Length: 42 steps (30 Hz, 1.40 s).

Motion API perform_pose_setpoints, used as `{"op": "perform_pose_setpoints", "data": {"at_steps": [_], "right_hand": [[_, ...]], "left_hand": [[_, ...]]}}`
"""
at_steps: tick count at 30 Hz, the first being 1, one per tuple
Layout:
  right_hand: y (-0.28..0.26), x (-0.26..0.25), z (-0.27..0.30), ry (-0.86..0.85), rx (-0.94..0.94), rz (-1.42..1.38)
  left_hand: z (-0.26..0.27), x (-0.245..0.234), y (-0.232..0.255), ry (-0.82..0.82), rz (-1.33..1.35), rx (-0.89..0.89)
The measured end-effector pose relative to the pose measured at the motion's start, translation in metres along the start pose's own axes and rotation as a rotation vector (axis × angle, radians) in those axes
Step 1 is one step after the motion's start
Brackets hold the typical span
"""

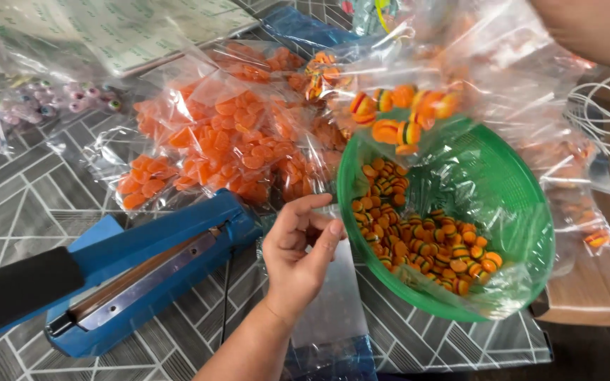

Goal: A person is manually filling small plastic bags with orange and black striped candies from a bowl.

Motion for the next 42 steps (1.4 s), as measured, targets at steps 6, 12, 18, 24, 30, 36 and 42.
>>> {"op": "perform_pose_setpoints", "data": {"at_steps": [6, 12, 18, 24, 30, 36, 42], "right_hand": [[0.013, 0.126, -0.079, 0.077, 0.284, -0.021], [0.019, 0.216, -0.095, 0.155, 0.612, -0.027], [0.018, 0.199, -0.058, 0.008, 0.446, 0.076], [-0.063, 0.102, 0.050, -0.051, 0.175, 0.168], [-0.052, 0.042, 0.206, 0.000, 0.470, 0.158], [0.338, -0.011, 0.482, -0.361, -0.094, -0.335], [0.361, -0.012, 0.505, -0.138, 0.060, -0.304]], "left_hand": [[0.006, -0.004, 0.009, 0.053, -0.112, 0.079], [0.006, -0.006, 0.006, 0.055, -0.256, 0.196], [0.006, -0.007, 0.005, 0.016, -0.246, 0.177], [0.006, -0.010, 0.012, 0.088, -0.151, 0.214], [-0.007, -0.006, 0.035, 0.088, -0.268, 0.160], [0.067, 0.023, 0.064, -0.766, -0.910, 0.504], [0.144, -0.045, -0.002, -0.869, -1.120, 0.470]]}}
Point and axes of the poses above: each hand's wrist, its own z-axis away from the middle knuckle, its own x-axis out of the palm, y = z × x, the point moved 8 cm from there along -z, towards the middle knuckle, and after that the axes turned 13 degrees about y, right-handed, at the moved point
